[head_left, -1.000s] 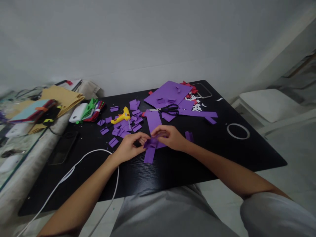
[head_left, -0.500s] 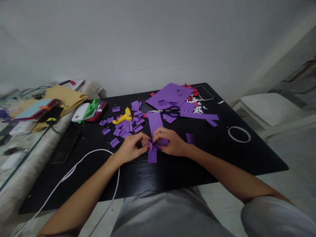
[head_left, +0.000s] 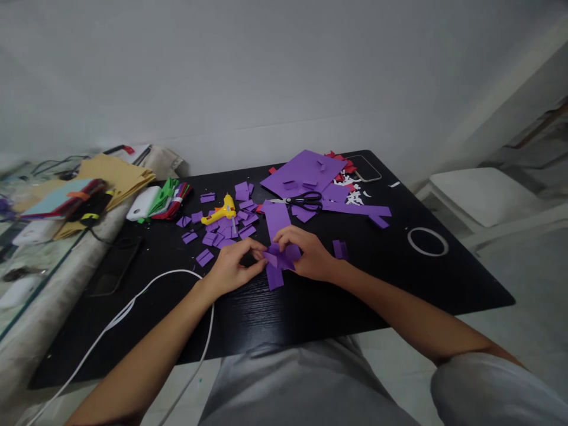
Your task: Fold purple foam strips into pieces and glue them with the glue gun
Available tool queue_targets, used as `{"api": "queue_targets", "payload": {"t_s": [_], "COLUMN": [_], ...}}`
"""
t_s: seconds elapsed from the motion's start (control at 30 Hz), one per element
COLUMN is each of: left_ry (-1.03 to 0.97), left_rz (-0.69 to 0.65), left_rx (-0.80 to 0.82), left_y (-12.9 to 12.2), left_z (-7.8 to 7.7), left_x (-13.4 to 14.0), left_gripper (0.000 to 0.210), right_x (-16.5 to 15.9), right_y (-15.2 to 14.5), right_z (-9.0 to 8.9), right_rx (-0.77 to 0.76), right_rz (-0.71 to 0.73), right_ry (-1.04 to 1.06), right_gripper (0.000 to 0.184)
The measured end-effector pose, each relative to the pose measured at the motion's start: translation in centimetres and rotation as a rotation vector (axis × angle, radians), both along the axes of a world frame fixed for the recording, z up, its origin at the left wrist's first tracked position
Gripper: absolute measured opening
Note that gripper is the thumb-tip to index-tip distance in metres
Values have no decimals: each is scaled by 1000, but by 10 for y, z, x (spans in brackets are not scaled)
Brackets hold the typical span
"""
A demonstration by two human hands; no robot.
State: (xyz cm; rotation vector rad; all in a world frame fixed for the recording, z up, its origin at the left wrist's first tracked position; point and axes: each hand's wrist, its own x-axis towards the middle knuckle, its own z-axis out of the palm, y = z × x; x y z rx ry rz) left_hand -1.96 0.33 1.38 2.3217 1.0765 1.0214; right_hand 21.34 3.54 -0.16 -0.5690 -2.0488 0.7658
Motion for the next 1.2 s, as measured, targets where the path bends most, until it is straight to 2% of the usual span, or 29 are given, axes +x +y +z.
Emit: {"api": "queue_targets", "payload": {"t_s": [0.27, 0.4, 0.5, 0.6, 0.7, 0.8, 0.9, 1.03, 1.2], "left_ry": [7, -21, -94, -167, -254, -374, -462, -503, -373], "left_rz": [-15, -93, -121, -35, 7, -47, -107, -114, -92], "left_rx": [42, -12, -131, -282, -468, -662, -794, -797, -724], "left_y": [-1, -1, 0, 0, 1, 1, 2, 2, 1], "left_z": [1, 5, 8, 8, 7, 7, 8, 9, 9], "left_x": [0, -2, -3, -2, 1, 3, 5, 5, 3], "left_gripper": [15, 14, 13, 22, 21, 17, 23, 24, 15], "right_x": [2, 2, 1, 0, 0, 0, -1, -3, -2], "right_y": [-4, -5, -6, -7, -8, -10, -11, -12, -11], "right_z": [-1, -1, -2, -2, 0, 2, 3, 5, 7], "right_rx": [-182, -157, -68, 20, 72, 108, 138, 160, 162], "right_rz": [30, 35, 20, 23, 38, 58, 69, 49, 51], "right_ry": [-13, -12, -20, -20, -10, 7, 0, 11, 22], "right_gripper": [19, 16, 13, 14, 14, 10, 11, 13, 16]}}
